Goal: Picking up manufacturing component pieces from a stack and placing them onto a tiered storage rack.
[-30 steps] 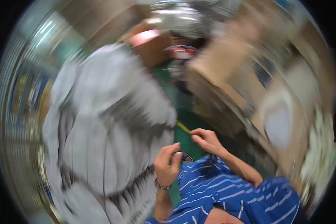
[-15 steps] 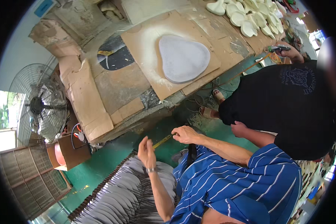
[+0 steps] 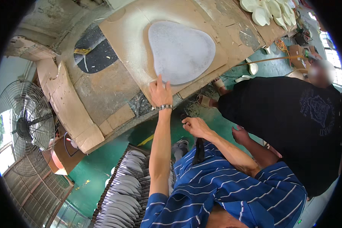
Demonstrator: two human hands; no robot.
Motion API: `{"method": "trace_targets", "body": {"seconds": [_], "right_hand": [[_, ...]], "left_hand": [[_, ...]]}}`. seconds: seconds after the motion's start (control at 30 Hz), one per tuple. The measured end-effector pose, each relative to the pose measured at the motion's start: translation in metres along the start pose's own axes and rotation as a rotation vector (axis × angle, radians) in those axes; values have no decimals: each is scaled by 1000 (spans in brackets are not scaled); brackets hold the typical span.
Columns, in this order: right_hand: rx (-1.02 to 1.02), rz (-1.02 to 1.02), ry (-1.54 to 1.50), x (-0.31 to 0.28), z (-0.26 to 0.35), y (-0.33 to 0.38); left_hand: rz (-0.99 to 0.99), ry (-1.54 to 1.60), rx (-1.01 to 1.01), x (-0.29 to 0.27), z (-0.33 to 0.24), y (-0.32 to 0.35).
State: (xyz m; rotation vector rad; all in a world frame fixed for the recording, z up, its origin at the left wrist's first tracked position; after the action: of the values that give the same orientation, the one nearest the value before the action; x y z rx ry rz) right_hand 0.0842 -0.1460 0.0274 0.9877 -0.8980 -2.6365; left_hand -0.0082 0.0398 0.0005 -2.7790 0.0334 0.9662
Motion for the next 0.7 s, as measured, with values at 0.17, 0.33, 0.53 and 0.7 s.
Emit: {"method": "trace_targets", "body": {"seconds": [0.17,0.33,0.53,0.7], "right_hand": [[22,-44,-39,-18,-17,-22],[30,28,-32,-20,-15,-38],[-522,-636,264,-72,49,-103],[-405,-832,-118,-147,3,-182]], "left_hand": [[100,-215,70,24,-3,-21],[74,-158,94,21,-12,-30],[-30,654,-352,45,-23,-58],[78,1913,-1082,74,-73,-140]]}}
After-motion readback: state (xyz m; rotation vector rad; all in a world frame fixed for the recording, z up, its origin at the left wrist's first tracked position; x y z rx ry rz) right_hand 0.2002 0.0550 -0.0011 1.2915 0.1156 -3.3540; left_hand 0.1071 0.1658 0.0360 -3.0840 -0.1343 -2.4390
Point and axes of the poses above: each hand's wrist, its own y-axis away from the middle knuckle, its own x-axis out of the palm, z = x × y, the point moved 6 cm from there along -y, towards the middle knuckle, and after that the axes turned 9 degrees about y, right-handed, at the moved point
